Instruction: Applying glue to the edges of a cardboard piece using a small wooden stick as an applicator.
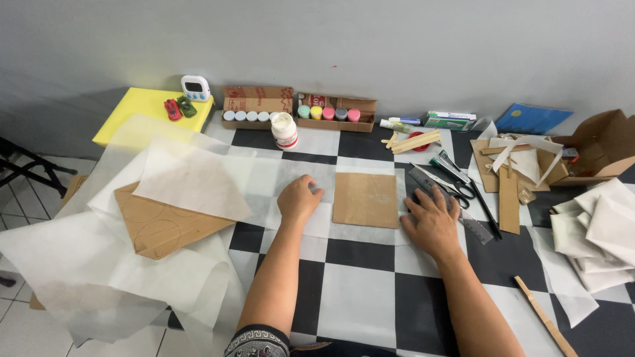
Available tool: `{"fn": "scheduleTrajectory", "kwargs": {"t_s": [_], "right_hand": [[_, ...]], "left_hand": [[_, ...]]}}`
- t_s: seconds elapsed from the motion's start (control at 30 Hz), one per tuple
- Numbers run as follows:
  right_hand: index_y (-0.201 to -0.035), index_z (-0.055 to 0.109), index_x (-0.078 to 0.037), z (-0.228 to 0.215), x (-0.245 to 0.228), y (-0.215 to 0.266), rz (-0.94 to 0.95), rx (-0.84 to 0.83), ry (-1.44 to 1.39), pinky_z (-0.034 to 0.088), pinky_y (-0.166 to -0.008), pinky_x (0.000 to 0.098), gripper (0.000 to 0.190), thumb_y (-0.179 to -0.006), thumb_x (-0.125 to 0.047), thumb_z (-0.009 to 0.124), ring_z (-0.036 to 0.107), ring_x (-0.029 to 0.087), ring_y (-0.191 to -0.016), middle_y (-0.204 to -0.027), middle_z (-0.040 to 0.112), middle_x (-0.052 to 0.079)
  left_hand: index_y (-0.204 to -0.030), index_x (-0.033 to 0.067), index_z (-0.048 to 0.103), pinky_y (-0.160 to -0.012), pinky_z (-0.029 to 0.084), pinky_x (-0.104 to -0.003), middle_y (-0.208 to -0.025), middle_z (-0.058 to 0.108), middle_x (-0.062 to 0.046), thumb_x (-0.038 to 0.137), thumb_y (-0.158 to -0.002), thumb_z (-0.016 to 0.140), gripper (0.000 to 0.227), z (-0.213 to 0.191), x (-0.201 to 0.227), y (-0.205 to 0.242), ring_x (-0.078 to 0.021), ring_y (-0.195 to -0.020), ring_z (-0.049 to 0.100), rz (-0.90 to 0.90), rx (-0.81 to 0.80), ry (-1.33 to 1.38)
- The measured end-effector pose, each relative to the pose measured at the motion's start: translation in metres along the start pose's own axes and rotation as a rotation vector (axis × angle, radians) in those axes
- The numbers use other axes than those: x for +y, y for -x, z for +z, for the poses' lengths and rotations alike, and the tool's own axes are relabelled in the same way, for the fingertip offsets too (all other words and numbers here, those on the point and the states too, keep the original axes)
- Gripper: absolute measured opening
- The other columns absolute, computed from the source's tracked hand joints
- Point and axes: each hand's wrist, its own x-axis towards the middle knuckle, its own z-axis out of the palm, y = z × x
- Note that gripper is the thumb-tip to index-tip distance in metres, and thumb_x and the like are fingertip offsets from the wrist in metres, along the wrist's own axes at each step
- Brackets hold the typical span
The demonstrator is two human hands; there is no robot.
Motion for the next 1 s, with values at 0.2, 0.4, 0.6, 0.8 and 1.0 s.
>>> {"fn": "scheduleTrajectory", "kwargs": {"t_s": [0.2,0.4,0.6,0.8,1.0], "right_hand": [[-0.129,0.071,-0.032,-0.010,-0.010,0.004,0.040,0.007,0.110,0.007,-0.124,0.0560,0.044,-0.089,-0.049,0.063,0.030,0.025,-0.157,-0.153,0.057,-0.003],[-0.129,0.071,-0.034,-0.009,-0.009,0.004,0.060,-0.005,0.161,0.006,-0.123,0.0570,0.043,-0.089,-0.049,0.062,0.030,0.024,-0.157,-0.153,0.057,-0.006],[-0.126,0.073,-0.032,-0.004,-0.004,0.005,0.067,0.014,0.172,0.006,-0.122,0.0568,0.040,-0.089,-0.045,0.063,0.033,0.024,-0.156,-0.149,0.060,-0.005],[-0.119,0.076,-0.033,0.024,0.020,0.003,0.111,0.083,-0.060,0.034,-0.102,0.0392,0.039,-0.085,-0.048,0.067,0.057,0.016,-0.115,-0.128,0.068,-0.009],[-0.119,0.077,-0.027,0.022,0.007,-0.007,0.197,0.061,-0.309,0.049,-0.087,0.0324,0.042,-0.090,-0.057,0.068,0.068,0.018,-0.105,-0.118,0.072,-0.003]], "left_hand": [[-0.122,0.0146,0.067,-0.090,0.058,-0.046,-0.118,0.073,-0.011,0.032,-0.092,0.064,0.035,0.001,0.004,-0.001,-0.0275,-0.112,0.070,-0.007,-0.016,0.003],[-0.121,0.0142,0.067,-0.091,0.057,-0.046,-0.119,0.072,-0.012,0.031,-0.092,0.065,0.034,0.001,0.008,-0.001,-0.0285,-0.113,0.069,-0.004,-0.029,0.024],[-0.121,0.0147,0.067,-0.091,0.057,-0.046,-0.119,0.072,-0.011,0.032,-0.092,0.065,0.034,0.008,0.010,-0.007,-0.0279,-0.113,0.069,-0.009,-0.048,0.021],[-0.121,0.0143,0.067,-0.090,0.058,-0.047,-0.119,0.072,-0.011,0.030,-0.092,0.065,0.034,0.004,0.012,-0.006,-0.0281,-0.111,0.070,-0.003,-0.061,0.020],[-0.121,0.0138,0.067,-0.091,0.057,-0.047,-0.119,0.072,-0.012,0.030,-0.092,0.064,0.033,0.000,0.016,-0.002,-0.0286,-0.112,0.069,-0.012,-0.068,0.027]]}}
